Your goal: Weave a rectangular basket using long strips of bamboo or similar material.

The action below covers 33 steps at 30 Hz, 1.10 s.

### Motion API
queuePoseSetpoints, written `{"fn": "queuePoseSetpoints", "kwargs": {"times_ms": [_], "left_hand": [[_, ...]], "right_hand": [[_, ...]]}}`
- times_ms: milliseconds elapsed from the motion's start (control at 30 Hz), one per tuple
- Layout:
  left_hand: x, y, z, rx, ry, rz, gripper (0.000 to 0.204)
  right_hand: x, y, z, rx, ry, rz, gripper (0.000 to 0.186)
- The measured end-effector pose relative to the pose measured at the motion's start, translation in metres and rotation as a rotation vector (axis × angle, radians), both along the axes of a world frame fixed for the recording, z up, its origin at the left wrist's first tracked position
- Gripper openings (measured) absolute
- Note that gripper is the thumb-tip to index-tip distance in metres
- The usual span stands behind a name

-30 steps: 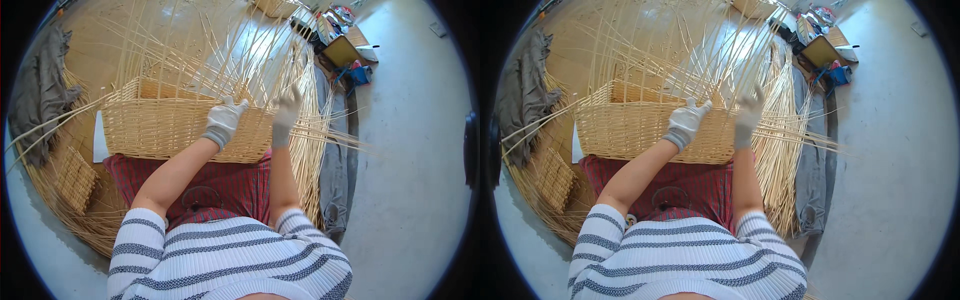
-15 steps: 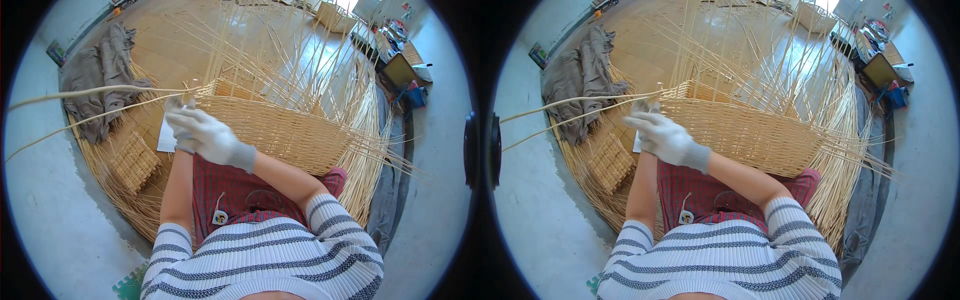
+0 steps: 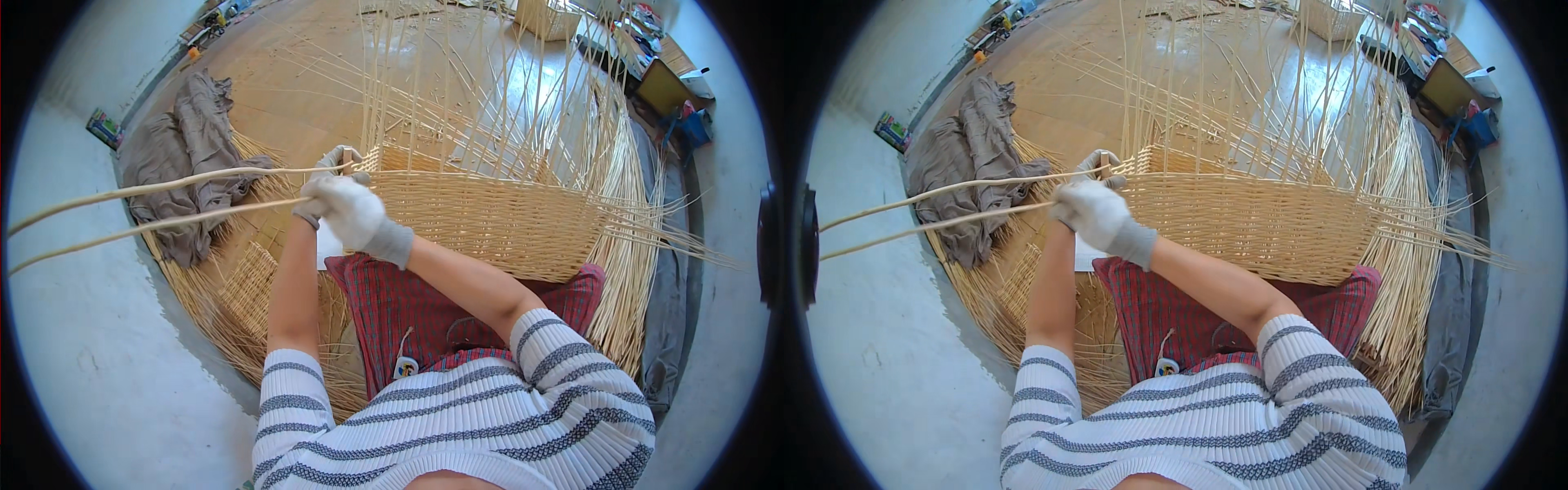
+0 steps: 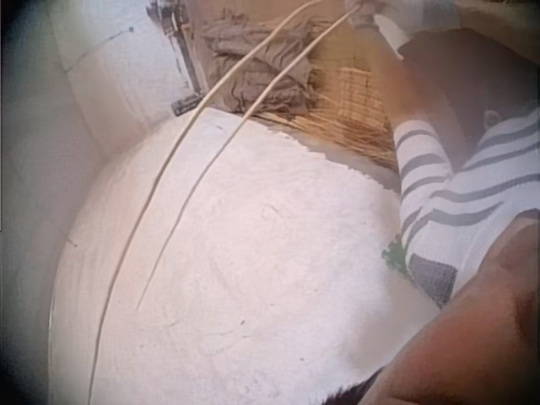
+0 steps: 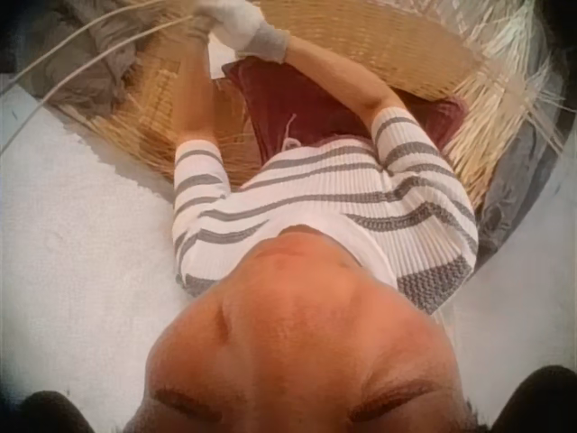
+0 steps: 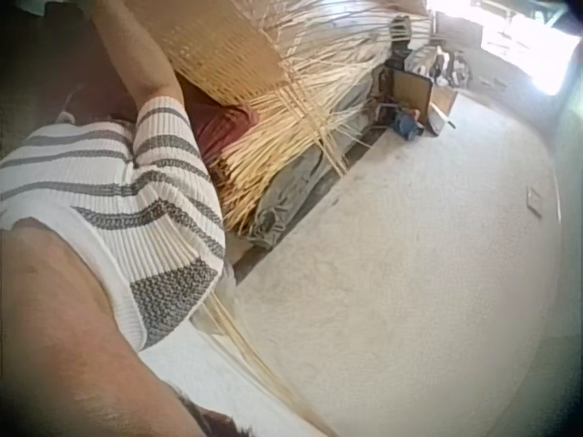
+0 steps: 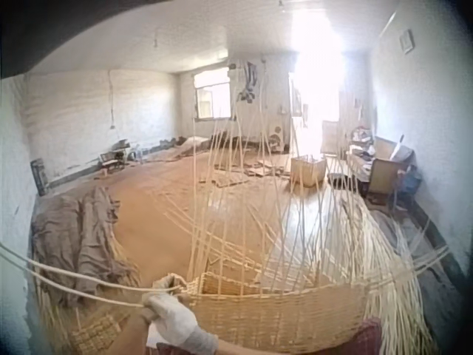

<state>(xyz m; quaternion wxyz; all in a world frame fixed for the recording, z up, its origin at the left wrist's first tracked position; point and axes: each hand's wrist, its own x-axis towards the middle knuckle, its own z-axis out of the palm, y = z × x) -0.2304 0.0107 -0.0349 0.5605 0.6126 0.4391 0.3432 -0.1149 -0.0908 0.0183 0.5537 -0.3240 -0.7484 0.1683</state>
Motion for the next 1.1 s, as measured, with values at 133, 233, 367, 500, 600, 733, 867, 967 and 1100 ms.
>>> {"fn": "queuePoseSetpoints", "kwargs": {"times_ms": [133, 233, 367, 500, 600, 733, 867, 967, 1100], "left_hand": [[-0.004, 0.026, -0.008, 0.158, -0.093, -0.22, 0.039], [-0.005, 0.02, 0.003, 0.08, 0.096, -0.276, 0.04], [-0.012, 0.006, -0.007, 0.029, -0.045, -0.153, 0.034], [-0.001, -0.004, -0.026, 0.048, -0.134, 0.032, 0.021], [0.09, 0.008, -0.003, 0.07, -0.266, -0.034, 0.015], [0.002, -0.003, -0.041, 0.083, -0.228, 0.271, 0.012], [0.048, -0.016, -0.011, 0.146, -0.201, 0.45, 0.013], [0.065, -0.041, -0.033, 0.423, -0.283, 0.8, 0.018], [0.12, -0.072, 0.015, 0.423, -0.039, 0.318, 0.016]], "right_hand": [[0.076, 0.018, -0.081, -0.237, 0.994, 0.379, 0.014], [0.108, 0.007, -0.094, -0.582, 1.369, 0.072, 0.011], [0.107, 0.008, -0.073, -0.768, 1.032, -0.182, 0.019], [0.078, 0.095, -0.029, 0.011, 0.112, -0.582, 0.028], [0.193, 0.207, -0.021, -0.168, 0.079, -0.579, 0.039], [0.122, 0.068, -0.067, 0.051, 0.032, -0.573, 0.03], [0.183, -0.021, -0.088, -0.641, 0.916, -0.061, 0.018], [0.209, -0.031, -0.088, -0.733, 0.93, -0.292, 0.018], [0.204, -0.04, -0.113, -0.719, 0.919, -0.387, 0.016]]}}
